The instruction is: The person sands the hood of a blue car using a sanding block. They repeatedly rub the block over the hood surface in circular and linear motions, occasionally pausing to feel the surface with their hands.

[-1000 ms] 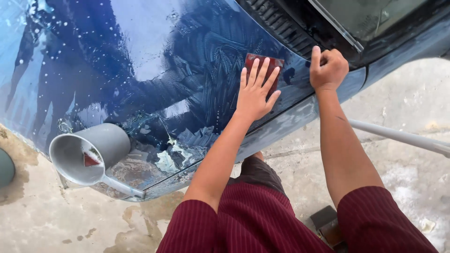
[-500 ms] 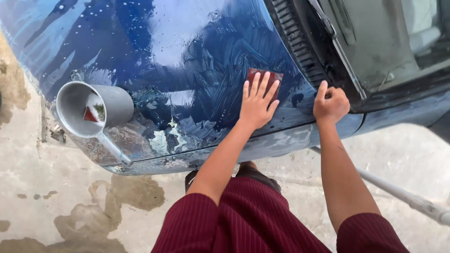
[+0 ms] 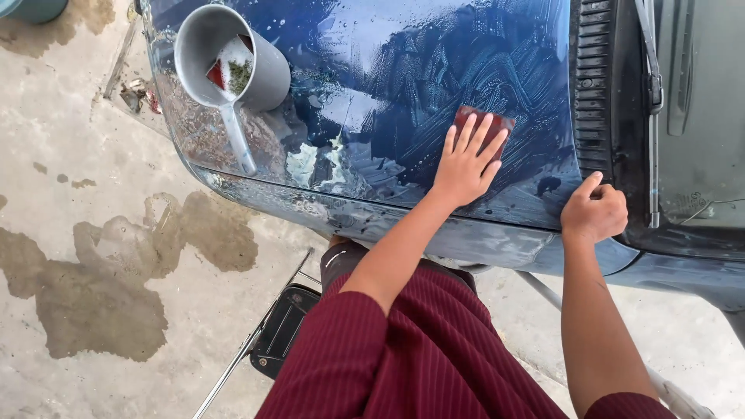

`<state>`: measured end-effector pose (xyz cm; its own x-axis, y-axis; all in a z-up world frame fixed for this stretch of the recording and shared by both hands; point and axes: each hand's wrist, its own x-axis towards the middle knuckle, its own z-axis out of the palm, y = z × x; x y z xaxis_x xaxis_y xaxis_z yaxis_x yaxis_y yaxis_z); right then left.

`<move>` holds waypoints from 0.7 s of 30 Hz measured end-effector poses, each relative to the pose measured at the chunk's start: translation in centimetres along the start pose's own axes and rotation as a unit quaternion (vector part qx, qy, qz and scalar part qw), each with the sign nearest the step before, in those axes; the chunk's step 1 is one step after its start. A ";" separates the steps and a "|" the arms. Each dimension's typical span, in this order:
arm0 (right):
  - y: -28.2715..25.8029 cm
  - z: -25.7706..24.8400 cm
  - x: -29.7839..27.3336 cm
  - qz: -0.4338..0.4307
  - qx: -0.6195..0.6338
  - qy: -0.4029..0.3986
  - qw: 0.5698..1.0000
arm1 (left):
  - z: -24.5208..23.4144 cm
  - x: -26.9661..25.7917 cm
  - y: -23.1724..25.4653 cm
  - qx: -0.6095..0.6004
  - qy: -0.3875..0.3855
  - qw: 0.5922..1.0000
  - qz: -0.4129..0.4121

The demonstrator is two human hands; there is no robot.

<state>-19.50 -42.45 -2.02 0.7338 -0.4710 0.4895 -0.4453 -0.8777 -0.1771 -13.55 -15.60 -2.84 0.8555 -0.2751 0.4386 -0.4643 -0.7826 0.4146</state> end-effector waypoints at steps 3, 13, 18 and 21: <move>0.2 0.0 -0.1 -0.011 -0.010 -0.016 1.000 | -0.2 -0.2 -0.1 0.033 -0.034 0.998 -0.035; -1.0 -0.6 0.2 0.024 -0.016 -0.014 0.999 | -0.6 1.7 -0.8 0.026 -0.024 0.999 -0.011; -1.5 -1.2 0.7 0.033 -0.001 -0.040 0.999 | -3.2 -1.1 0.3 0.031 -0.050 0.998 -0.017; -1.9 -1.2 0.7 0.044 -0.009 -0.049 0.998 | -6.0 -5.0 0.6 0.009 -0.103 0.995 -0.002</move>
<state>-18.75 -41.06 -0.29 0.7380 -0.5531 0.3866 -0.5186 -0.8314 -0.1996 -19.48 -11.32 0.01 0.8868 -0.3791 0.2642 -0.4584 -0.7934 0.4004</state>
